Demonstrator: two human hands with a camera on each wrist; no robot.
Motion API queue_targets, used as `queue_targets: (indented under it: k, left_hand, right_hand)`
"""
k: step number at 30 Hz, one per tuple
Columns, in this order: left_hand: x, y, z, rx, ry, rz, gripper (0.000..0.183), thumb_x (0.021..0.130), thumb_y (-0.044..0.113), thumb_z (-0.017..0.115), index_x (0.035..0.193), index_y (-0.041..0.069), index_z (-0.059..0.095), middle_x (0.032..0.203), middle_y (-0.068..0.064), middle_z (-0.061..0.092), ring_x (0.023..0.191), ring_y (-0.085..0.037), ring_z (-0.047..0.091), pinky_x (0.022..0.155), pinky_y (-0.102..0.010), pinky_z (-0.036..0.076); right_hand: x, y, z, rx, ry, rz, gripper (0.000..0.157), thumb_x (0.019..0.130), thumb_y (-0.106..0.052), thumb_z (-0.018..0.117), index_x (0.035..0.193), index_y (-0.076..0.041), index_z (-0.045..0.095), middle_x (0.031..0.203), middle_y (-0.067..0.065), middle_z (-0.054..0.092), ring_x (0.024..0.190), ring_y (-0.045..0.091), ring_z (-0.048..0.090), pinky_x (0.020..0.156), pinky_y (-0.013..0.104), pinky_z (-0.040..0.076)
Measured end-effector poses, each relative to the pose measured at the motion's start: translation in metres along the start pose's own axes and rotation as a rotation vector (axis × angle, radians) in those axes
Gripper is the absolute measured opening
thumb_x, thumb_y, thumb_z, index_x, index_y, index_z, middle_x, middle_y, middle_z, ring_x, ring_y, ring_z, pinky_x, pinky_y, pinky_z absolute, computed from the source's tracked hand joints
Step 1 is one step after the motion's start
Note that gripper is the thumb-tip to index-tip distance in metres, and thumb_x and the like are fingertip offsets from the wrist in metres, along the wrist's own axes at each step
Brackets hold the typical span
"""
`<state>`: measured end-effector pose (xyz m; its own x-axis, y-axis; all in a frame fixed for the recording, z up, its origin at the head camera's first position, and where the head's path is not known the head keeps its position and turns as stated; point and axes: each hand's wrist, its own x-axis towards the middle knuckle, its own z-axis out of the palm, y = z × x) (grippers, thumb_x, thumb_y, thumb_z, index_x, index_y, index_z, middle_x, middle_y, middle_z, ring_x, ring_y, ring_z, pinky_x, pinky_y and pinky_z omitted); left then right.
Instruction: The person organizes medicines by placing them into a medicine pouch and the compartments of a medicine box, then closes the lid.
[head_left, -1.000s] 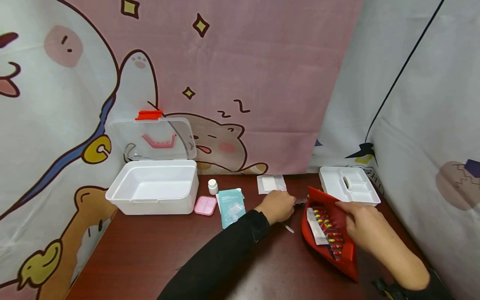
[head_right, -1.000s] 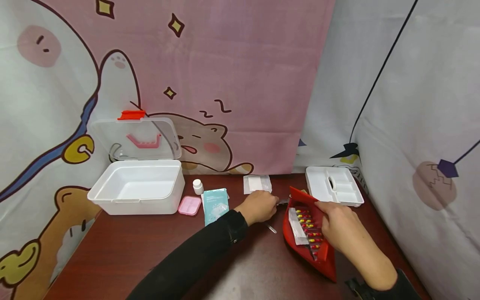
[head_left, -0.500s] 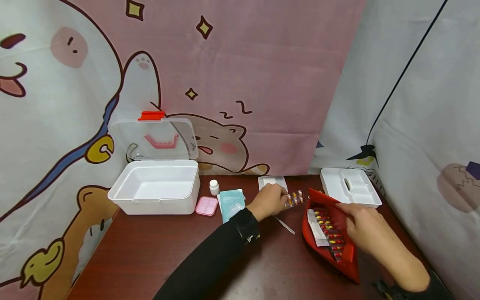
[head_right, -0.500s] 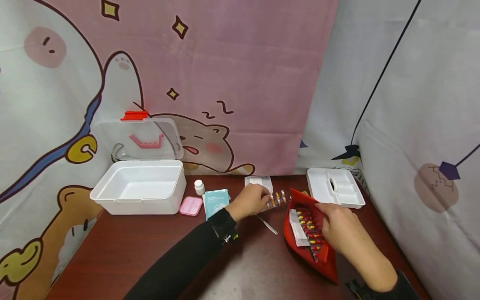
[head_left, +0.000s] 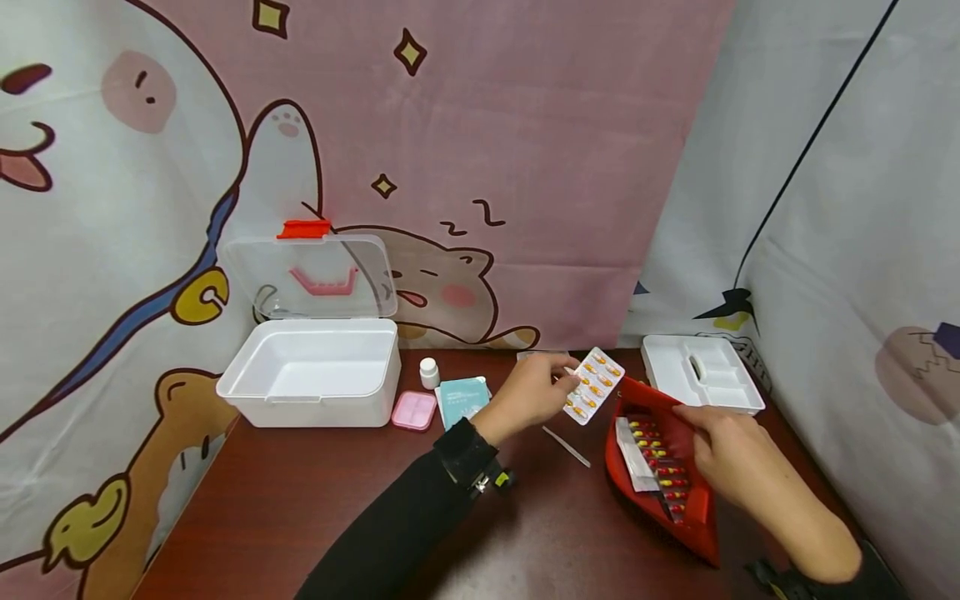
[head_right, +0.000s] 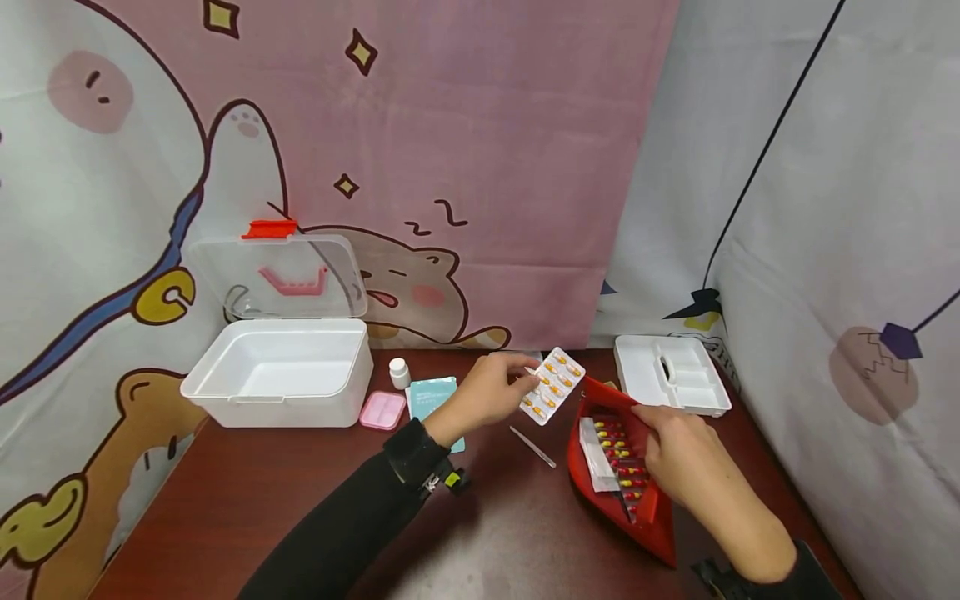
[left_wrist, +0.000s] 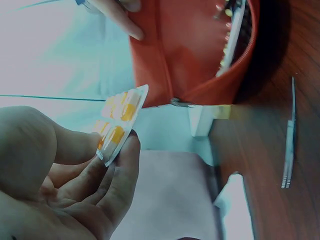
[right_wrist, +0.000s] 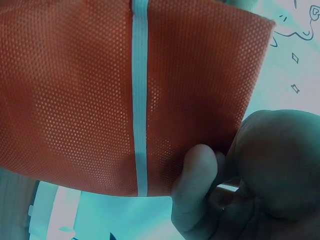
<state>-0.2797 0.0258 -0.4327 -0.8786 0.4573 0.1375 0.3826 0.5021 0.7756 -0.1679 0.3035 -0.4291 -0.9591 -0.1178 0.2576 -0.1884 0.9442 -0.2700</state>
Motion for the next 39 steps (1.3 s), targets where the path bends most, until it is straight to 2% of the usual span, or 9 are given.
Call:
queue_targets:
  k: [3,7,10,17,22,25,30,34,39]
  left_hand:
    - [-0.006,0.008,-0.004,-0.031,-0.021,0.009,0.029,0.109,0.022,0.068,0.135,0.014,0.077,0.108,-0.001,0.079,0.080,-0.004,0.065,0.067,-0.022,0.053]
    - [-0.014,0.018,-0.005,-0.042,-0.043,0.033,0.025,0.109,0.023,0.069,0.130,0.013,0.079,0.110,-0.001,0.078,0.076,-0.004,0.063,0.066,-0.021,0.052]
    - [-0.018,0.024,-0.002,-0.027,-0.051,0.038,0.024,0.108,0.022,0.070,0.128,0.013,0.079,0.107,0.001,0.078,0.076,-0.003,0.062,0.068,-0.020,0.051]
    - [-0.022,0.034,0.012,0.026,-0.109,0.031,0.035,0.106,0.015,0.068,0.140,0.019,0.074,0.107,0.003,0.078,0.083,-0.001,0.064,0.068,-0.019,0.052]
    - [-0.025,0.036,0.024,0.064,-0.115,0.029,0.027,0.104,0.015,0.072,0.129,0.018,0.080,0.102,0.004,0.078,0.081,0.000,0.062,0.066,-0.018,0.050]
    - [-0.025,0.038,0.034,0.074,-0.098,0.009,0.020,0.102,0.016,0.075,0.121,0.015,0.081,0.090,0.007,0.074,0.071,-0.001,0.060,0.059,-0.019,0.049]
    - [-0.024,0.042,0.049,0.063,-0.069,-0.055,0.010,0.103,0.020,0.075,0.111,0.017,0.080,0.075,0.010,0.066,0.054,-0.006,0.058,0.051,-0.022,0.049]
    - [-0.023,0.045,0.059,0.027,-0.065,-0.112,0.003,0.104,0.020,0.077,0.104,0.018,0.080,0.074,0.009,0.064,0.054,-0.008,0.057,0.050,-0.024,0.049]
    - [-0.018,0.046,0.071,0.055,-0.036,-0.110,0.008,0.102,0.020,0.080,0.095,0.017,0.079,0.075,0.010,0.066,0.057,-0.003,0.058,0.051,-0.020,0.048]
  right_hand:
    - [0.000,0.000,0.000,-0.001,-0.007,0.002,0.040,0.093,0.003,0.062,0.130,0.001,0.078,0.116,0.027,0.080,0.107,0.048,0.077,0.091,0.068,0.059]
    - [0.000,0.000,0.000,-0.002,-0.014,0.007,0.040,0.094,0.003,0.062,0.131,0.002,0.077,0.118,0.028,0.080,0.108,0.049,0.077,0.092,0.068,0.059]
    - [0.000,0.000,0.000,-0.003,-0.008,0.002,0.039,0.094,0.003,0.063,0.130,0.002,0.077,0.118,0.029,0.080,0.109,0.050,0.077,0.093,0.069,0.059]
    - [0.000,0.000,0.000,-0.001,0.001,-0.007,0.039,0.094,0.003,0.063,0.129,0.003,0.078,0.117,0.028,0.080,0.108,0.049,0.077,0.092,0.068,0.059]
    - [-0.001,0.000,-0.001,-0.003,-0.011,0.011,0.039,0.094,0.002,0.062,0.130,0.002,0.078,0.118,0.029,0.080,0.109,0.049,0.077,0.094,0.069,0.059]
    - [0.000,-0.001,-0.002,-0.003,-0.013,0.012,0.040,0.093,0.003,0.063,0.130,0.002,0.078,0.119,0.029,0.079,0.110,0.049,0.076,0.094,0.069,0.059]
    - [0.000,-0.001,-0.003,0.007,-0.005,-0.002,0.039,0.093,0.004,0.063,0.128,0.003,0.078,0.116,0.029,0.080,0.107,0.049,0.077,0.090,0.068,0.059]
    - [-0.001,0.000,-0.003,0.008,-0.002,-0.014,0.038,0.092,0.004,0.065,0.128,0.004,0.078,0.115,0.028,0.080,0.106,0.049,0.077,0.089,0.068,0.059]
    - [-0.001,0.001,-0.002,0.004,0.002,-0.016,0.038,0.092,0.004,0.064,0.128,0.003,0.078,0.116,0.028,0.080,0.106,0.049,0.078,0.088,0.067,0.060]
